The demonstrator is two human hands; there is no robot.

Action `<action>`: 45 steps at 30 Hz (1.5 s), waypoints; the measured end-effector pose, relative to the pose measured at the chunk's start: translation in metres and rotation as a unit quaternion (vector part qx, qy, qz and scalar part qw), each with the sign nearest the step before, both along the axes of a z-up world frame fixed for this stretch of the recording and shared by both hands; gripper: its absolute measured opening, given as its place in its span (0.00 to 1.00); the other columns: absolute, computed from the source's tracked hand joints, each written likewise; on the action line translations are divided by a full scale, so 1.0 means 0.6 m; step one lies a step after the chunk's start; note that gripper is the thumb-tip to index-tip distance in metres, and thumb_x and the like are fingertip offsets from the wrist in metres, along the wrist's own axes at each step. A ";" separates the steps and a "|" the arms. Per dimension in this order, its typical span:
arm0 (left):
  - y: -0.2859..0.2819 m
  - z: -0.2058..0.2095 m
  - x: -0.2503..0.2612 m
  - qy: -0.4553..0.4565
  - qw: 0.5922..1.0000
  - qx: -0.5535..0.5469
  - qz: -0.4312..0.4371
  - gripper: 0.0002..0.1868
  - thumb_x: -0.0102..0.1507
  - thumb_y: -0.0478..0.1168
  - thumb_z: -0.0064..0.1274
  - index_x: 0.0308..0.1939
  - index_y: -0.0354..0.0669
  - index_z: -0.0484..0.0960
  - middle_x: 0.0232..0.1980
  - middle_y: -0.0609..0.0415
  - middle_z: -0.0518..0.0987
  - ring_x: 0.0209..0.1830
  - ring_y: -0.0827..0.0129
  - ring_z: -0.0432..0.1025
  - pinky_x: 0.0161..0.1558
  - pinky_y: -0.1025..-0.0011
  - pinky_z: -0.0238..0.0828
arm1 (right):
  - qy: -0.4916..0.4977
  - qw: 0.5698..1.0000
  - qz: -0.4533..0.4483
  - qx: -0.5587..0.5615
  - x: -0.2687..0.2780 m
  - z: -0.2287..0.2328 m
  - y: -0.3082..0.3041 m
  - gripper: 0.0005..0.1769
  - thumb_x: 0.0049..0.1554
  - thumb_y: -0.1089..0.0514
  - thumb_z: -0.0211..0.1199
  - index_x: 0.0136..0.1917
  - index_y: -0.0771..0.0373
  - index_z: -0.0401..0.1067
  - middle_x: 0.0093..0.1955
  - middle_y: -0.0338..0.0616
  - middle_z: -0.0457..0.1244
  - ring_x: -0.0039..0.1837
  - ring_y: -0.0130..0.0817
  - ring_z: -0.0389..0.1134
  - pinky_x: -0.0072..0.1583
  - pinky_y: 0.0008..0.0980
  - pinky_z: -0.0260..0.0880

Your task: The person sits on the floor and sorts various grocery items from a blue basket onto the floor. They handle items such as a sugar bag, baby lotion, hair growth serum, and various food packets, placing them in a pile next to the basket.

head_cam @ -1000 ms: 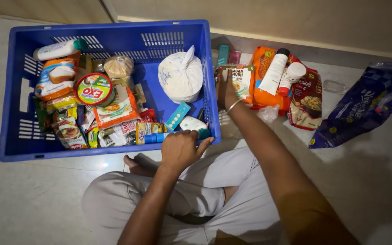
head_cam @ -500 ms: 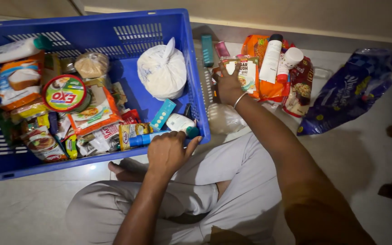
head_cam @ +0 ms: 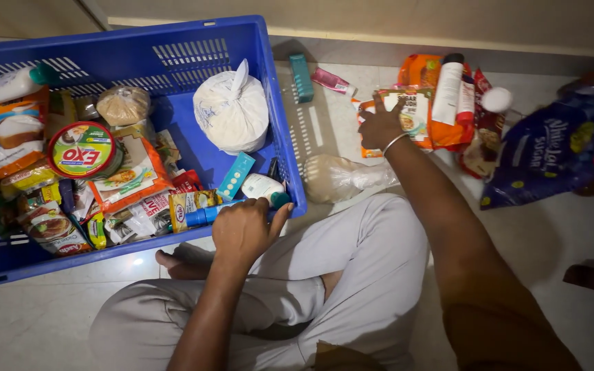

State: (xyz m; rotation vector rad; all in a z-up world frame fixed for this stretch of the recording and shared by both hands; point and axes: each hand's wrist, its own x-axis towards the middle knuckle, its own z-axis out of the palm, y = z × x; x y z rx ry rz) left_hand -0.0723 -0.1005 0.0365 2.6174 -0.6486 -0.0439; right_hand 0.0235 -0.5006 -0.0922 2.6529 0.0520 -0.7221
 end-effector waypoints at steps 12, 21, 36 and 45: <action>0.001 -0.003 -0.005 -0.022 1.000 -0.020 0.007 0.31 0.62 0.65 0.53 0.22 0.42 0.82 0.22 0.46 0.80 0.19 0.50 0.75 0.24 0.55 0.70 | 0.097 0.968 0.206 0.107 -0.103 -0.030 0.245 0.37 0.50 0.39 0.65 0.73 0.37 0.64 0.81 0.39 0.48 0.79 0.59 0.47 0.68 0.79 0.43; 0.017 -0.016 -0.010 0.001 0.998 -0.067 0.002 0.29 0.63 0.64 0.54 0.26 0.40 0.84 0.26 0.43 0.81 0.25 0.50 0.77 0.29 0.54 0.73 | 0.104 0.987 0.031 0.119 -0.087 0.087 0.180 0.32 0.49 0.52 0.71 0.68 0.41 0.70 0.74 0.39 0.58 0.69 0.46 0.63 0.65 0.52 0.67; 0.224 -0.003 0.120 0.025 0.939 -0.190 0.287 0.21 0.65 0.55 0.56 0.39 0.38 0.86 0.37 0.44 0.85 0.37 0.49 0.80 0.40 0.55 0.75 | -0.379 0.828 0.102 0.402 0.026 0.209 0.419 0.13 0.60 0.57 0.65 0.56 0.64 0.77 0.63 0.53 0.68 0.64 0.52 0.69 0.65 0.46 0.69; 0.175 -0.031 0.117 0.111 0.947 -0.176 0.244 0.23 0.61 0.57 0.57 0.46 0.40 0.85 0.39 0.42 0.85 0.41 0.48 0.79 0.44 0.54 0.75 | -0.257 0.933 0.097 0.234 0.208 0.036 0.453 0.28 0.54 0.63 0.57 0.67 0.72 0.69 0.66 0.62 0.64 0.61 0.62 0.65 0.58 0.51 0.69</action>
